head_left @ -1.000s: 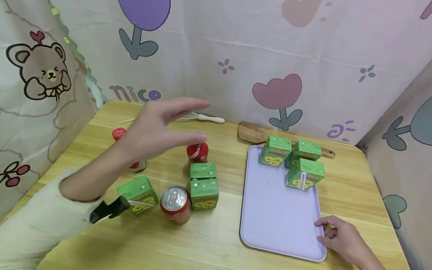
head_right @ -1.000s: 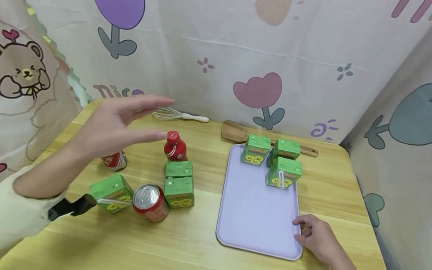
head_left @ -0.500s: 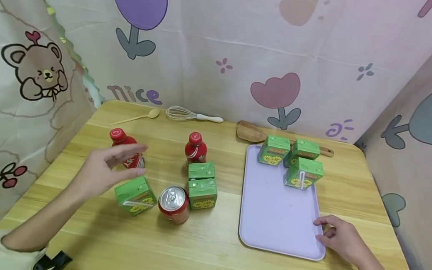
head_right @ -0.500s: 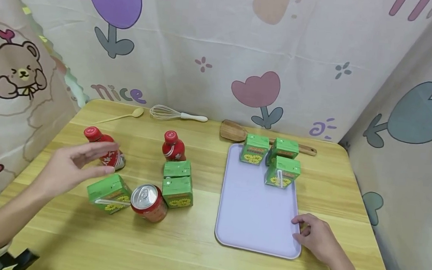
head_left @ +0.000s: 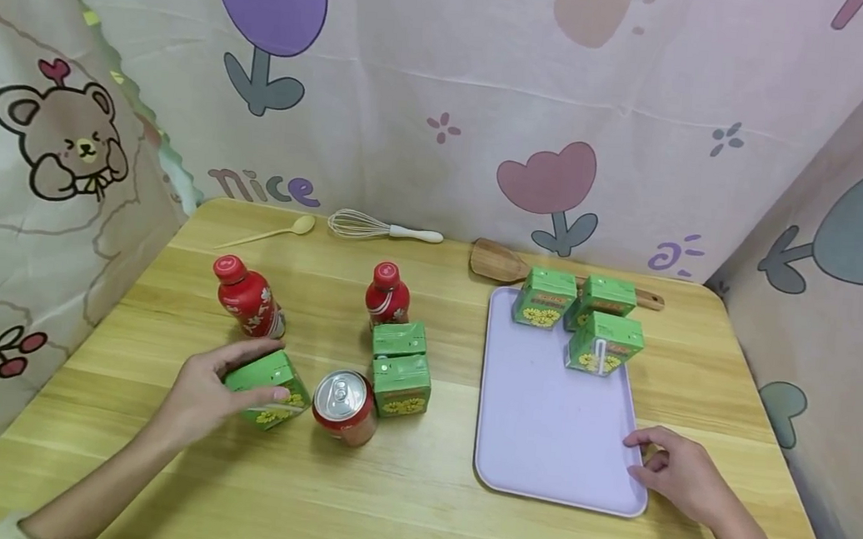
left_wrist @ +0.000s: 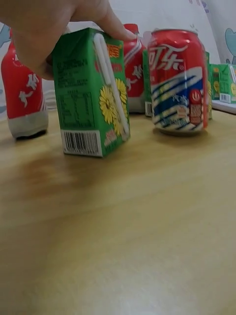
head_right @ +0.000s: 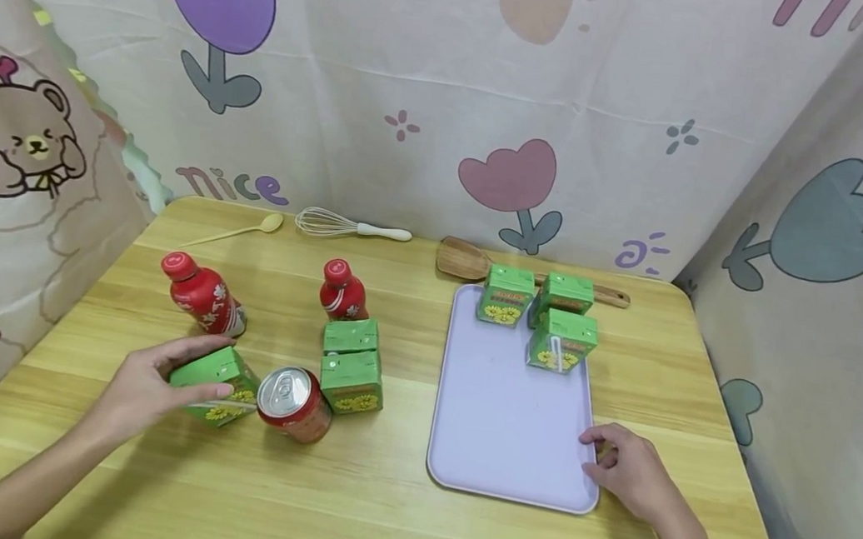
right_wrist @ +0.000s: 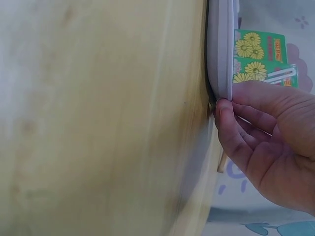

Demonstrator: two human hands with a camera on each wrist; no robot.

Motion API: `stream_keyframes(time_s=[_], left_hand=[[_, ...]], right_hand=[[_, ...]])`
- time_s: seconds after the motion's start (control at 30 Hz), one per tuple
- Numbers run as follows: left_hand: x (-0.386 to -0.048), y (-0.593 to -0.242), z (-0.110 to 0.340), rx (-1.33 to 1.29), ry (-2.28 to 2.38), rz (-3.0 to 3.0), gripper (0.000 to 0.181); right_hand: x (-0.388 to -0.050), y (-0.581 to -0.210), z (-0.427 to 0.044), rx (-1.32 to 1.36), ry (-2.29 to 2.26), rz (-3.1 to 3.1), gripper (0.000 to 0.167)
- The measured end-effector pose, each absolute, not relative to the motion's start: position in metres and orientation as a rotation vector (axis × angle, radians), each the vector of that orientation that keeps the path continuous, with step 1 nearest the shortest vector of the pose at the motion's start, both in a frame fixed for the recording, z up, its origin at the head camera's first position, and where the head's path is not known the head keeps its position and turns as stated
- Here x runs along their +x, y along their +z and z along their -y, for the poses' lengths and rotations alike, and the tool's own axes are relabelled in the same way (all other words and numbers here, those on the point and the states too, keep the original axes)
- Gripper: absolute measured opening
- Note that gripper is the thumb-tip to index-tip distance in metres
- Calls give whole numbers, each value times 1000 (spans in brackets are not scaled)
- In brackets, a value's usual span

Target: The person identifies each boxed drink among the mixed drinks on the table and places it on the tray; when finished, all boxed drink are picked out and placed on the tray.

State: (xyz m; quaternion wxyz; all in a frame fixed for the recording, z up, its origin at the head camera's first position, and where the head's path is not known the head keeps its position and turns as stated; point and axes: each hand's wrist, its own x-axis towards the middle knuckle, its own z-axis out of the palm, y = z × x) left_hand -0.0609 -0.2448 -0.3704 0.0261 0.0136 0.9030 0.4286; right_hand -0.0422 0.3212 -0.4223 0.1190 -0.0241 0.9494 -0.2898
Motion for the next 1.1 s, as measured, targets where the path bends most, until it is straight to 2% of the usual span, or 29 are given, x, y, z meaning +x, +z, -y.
stream_keyframes(time_s=[0.3, 0.57, 1.1], left_hand=[[-52, -384, 241, -139, 1381, -2796, 63], [-50, -389, 238, -190, 1443, -2816, 60], [-56, -368, 235, -199, 1481, -2881, 57]], right_hand=[[-44, -421, -322, -73, -841, -2774, 31], [-43, -422, -322, -69, -841, -2776, 31], [-42, -423, -322, -81, -874, -2772, 30]])
